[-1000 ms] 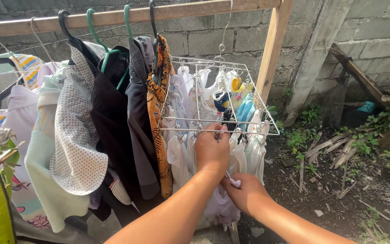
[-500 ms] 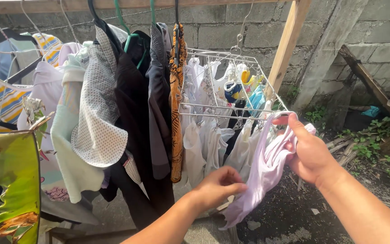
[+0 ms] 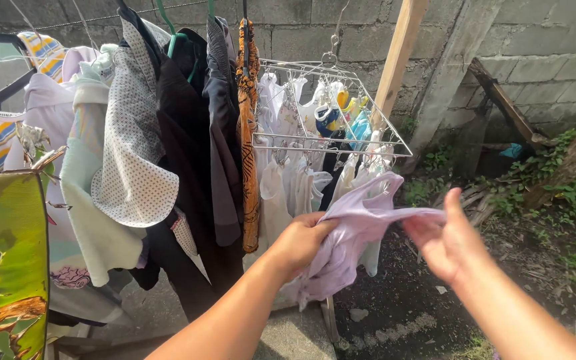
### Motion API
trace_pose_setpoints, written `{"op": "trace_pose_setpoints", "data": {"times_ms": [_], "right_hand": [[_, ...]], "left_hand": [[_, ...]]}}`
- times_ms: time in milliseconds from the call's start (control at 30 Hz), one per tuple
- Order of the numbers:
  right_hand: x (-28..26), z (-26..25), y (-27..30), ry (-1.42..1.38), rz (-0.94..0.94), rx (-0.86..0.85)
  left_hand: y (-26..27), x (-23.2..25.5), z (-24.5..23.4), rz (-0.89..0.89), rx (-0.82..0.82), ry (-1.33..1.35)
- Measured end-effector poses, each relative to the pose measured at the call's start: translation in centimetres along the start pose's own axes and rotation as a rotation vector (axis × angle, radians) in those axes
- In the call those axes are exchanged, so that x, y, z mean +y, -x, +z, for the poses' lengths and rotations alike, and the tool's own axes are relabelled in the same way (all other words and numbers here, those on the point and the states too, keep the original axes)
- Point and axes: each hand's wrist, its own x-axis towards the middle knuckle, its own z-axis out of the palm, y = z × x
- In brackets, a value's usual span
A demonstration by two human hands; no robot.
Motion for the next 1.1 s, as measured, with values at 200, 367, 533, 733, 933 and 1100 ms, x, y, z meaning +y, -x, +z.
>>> {"op": "trace_pose_setpoints", "data": {"times_ms": [200,367,533,733,933,1100], "right_hand": [[9.9,-0.5,3.2,0.128,0.527,-0.373],[5.2,-1.2,1.5,0.379,0.337,-0.169],[1.1,-6.5,-4.1,0.704,0.208,-0.023],[-3.1,-6.8,-4.9,0.549,0.586,-0.607],[-3.2,-4.3,-3.8,0.111,0.583,-0.89],[-5.4,-2.9,-1.9,0.165,0.402,-0.886]], "left_hand": [[0.0,0.6,3.3,0.038,0.145,-0.054],[-0.8,0.1,0.1,-0.048,0.566,-0.388],[0.1,4.7,0.3,-0.387,0.554,-0.433],[-2.3,2.4,-2.2,-0.415,0.45,0.027],[1.0,1.0,3.7,-0.339,-0.073,0.196],[1.0,-1.2,-0.8,-0.222,-0.04,0.301]]}}
